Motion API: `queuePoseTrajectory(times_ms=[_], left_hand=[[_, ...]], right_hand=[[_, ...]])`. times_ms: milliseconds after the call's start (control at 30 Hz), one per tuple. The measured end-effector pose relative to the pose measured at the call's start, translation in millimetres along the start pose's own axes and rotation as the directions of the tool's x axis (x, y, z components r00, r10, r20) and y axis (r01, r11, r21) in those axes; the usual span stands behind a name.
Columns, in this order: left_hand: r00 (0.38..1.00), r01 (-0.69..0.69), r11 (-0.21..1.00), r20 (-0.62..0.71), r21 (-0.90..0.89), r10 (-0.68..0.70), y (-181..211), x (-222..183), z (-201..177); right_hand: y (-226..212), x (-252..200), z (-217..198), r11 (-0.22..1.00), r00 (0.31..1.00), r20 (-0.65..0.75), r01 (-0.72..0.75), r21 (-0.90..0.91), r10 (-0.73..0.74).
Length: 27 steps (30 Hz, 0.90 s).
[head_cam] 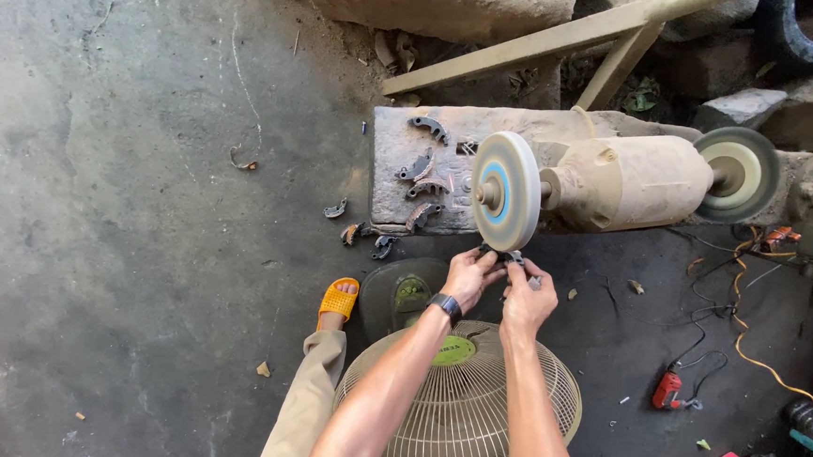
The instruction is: Grinding the surface of motorcycle brake shoes using a bench grinder to prepare them for installation.
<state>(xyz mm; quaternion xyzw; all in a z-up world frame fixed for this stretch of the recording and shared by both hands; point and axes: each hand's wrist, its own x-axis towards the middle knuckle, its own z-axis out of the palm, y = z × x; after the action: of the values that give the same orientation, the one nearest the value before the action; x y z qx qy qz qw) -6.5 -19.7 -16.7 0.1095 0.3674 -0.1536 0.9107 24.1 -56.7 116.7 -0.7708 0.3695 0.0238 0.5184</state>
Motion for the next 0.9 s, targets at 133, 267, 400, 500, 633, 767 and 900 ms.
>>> queuePoseTrajectory(times_ms=[133, 267, 400, 500, 633, 767, 900], left_hand=[[0.996, -0.055, 0.992, -0.074, -0.11, 0.047, 11, -11, 1], [0.989, -0.112, 0.986, -0.111, -0.121, 0.099, 17, -18, -1], [0.991, -0.095, 0.991, -0.105, -0.091, 0.085, 5, -9, 4], [0.993, -0.072, 0.991, -0.104, -0.108, 0.061, -1, -7, 12], [0.988, -0.114, 0.984, -0.124, -0.137, 0.097, 9, -15, 1], [0.986, -0.122, 0.987, -0.123, -0.102, 0.109, 15, -20, 5], [0.993, -0.082, 0.991, -0.098, -0.107, 0.072, -6, -6, 12]], right_hand=[[8, 11, 8, 0.999, 0.994, 0.1, 0.035, 0.001, -0.035], [17, 16, 11, 0.999, 0.98, 0.2, 0.007, -0.044, 0.002], [11, 17, 1, 1.0, 0.984, 0.179, -0.01, 0.01, 0.008], [5, 19, -6, 0.999, 0.989, 0.146, 0.025, -0.033, -0.019], [12, 20, 5, 0.997, 0.983, 0.185, 0.009, -0.08, 0.006], [8, 13, 4, 0.999, 0.971, 0.235, -0.034, -0.032, 0.041], [-6, 12, -6, 1.0, 0.985, 0.172, -0.003, -0.015, 0.006]])
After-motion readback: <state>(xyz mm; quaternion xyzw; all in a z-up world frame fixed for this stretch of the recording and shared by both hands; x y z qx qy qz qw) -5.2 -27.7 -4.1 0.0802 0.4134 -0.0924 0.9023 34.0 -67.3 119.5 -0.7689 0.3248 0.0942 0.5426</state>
